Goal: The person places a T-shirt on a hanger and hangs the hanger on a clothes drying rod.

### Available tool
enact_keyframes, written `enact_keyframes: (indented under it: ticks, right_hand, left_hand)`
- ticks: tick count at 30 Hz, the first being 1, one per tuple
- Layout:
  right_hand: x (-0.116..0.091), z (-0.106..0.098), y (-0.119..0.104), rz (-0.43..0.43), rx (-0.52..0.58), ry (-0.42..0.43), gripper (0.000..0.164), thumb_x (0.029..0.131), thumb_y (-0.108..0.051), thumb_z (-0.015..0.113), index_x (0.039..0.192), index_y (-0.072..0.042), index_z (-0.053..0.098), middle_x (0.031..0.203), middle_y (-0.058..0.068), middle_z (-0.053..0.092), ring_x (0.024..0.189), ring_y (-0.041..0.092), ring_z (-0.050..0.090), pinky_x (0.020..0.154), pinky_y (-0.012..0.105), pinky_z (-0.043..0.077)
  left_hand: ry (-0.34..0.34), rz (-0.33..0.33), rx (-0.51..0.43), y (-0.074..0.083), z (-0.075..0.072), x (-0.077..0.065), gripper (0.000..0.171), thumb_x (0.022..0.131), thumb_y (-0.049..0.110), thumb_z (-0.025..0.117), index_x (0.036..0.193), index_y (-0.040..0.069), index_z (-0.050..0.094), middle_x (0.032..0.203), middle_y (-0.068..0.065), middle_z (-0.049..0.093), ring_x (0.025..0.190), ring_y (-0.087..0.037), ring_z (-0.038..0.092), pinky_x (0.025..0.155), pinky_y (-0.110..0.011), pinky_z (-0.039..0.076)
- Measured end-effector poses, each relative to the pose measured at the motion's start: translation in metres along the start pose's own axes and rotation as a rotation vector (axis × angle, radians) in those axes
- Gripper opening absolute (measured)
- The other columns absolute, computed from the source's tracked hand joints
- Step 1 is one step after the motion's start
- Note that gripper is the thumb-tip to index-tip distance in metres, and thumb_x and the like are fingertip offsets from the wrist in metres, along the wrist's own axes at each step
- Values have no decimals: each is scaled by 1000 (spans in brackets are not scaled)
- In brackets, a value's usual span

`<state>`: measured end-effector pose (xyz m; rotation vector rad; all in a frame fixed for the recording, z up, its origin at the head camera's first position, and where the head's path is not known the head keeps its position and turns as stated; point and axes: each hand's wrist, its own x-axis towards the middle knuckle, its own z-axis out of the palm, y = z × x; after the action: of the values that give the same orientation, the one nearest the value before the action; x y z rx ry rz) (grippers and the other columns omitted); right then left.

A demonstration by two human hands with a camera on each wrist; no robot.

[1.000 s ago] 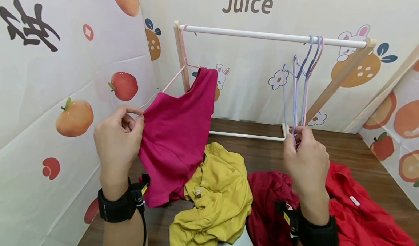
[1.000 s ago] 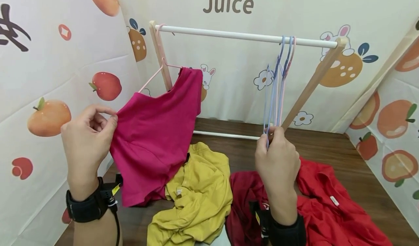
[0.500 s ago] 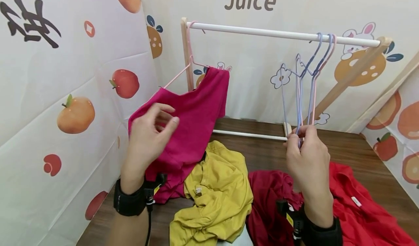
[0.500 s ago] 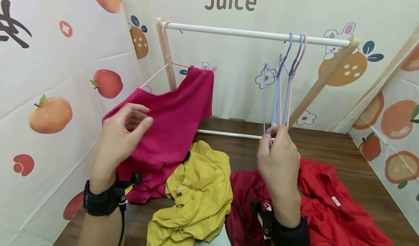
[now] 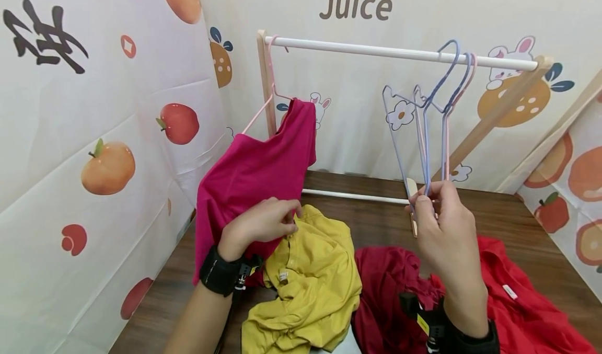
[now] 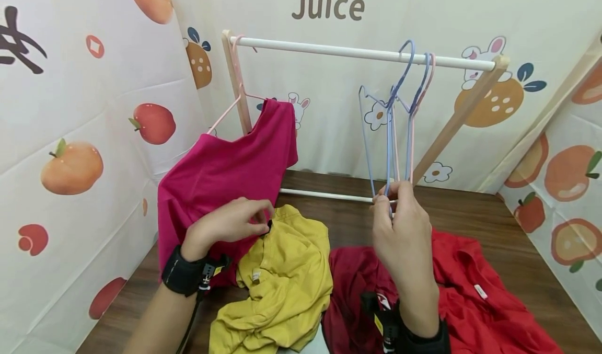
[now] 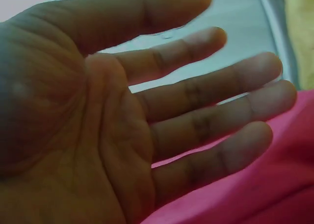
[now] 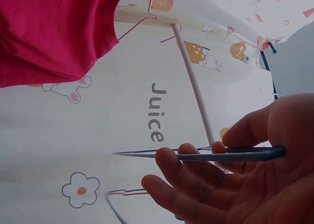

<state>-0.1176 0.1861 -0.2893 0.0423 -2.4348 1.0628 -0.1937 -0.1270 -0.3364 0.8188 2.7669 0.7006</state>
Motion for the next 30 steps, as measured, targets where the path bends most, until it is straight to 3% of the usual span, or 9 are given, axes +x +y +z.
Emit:
enact_keyframes:
  ticks: [3,7,12,17,20,25,30]
  right_hand:
    - [0,0,-1,-15,21,11,21,106,-21,41,114,-8,55,97,6,73,79,-11,61,65,14,47]
    - [-1,0,-3,-27,55,15,19,105,-19,42,112,-6,55,99,6,71,79,-12,64,71,7,49]
    - [-2,-3,-5,-40,88,9,17,105,-17,44,112,-6,55,98,2,70,82,-6,66,76,6,50]
    - [-5,-7,-6,-65,105,-7,15,105,-15,45,112,-6,55,97,-1,68,83,-4,66,75,7,50]
    - [-7,-9,-7,-79,121,-14,14,106,-14,46,111,-5,55,97,-3,68,83,-3,67,75,8,51]
    - [-8,-11,-8,-97,135,-23,13,106,-13,47,111,-5,56,97,-8,69,84,-2,67,76,9,50]
    - [-9,-12,-8,-111,131,-34,13,106,-13,47,112,-6,56,96,-13,69,84,-2,67,77,11,49]
  left_hand:
    - [-86,-27,22,-8,11,8,21,95,9,70,115,11,66,80,2,66,68,-9,59,70,-27,49]
    - [-152,-62,57,-18,22,19,30,89,-6,64,113,10,68,90,-4,71,82,-14,62,73,-28,51]
    - [-169,-115,84,-26,31,26,44,79,-17,63,109,15,71,94,-8,73,84,-16,62,65,-25,51]
    - [-164,-127,118,-31,38,32,37,77,-7,79,105,16,73,90,-2,71,85,-16,59,68,-25,50]
    - [-160,-121,102,-33,40,34,33,78,1,84,107,16,75,87,0,71,85,-16,60,73,-26,51]
    - [-145,-96,61,-36,41,38,29,86,5,78,112,19,77,88,2,72,83,-13,59,73,-25,51]
    - [-98,50,26,-36,42,42,14,96,15,71,106,20,78,85,4,70,70,-8,57,69,-23,49]
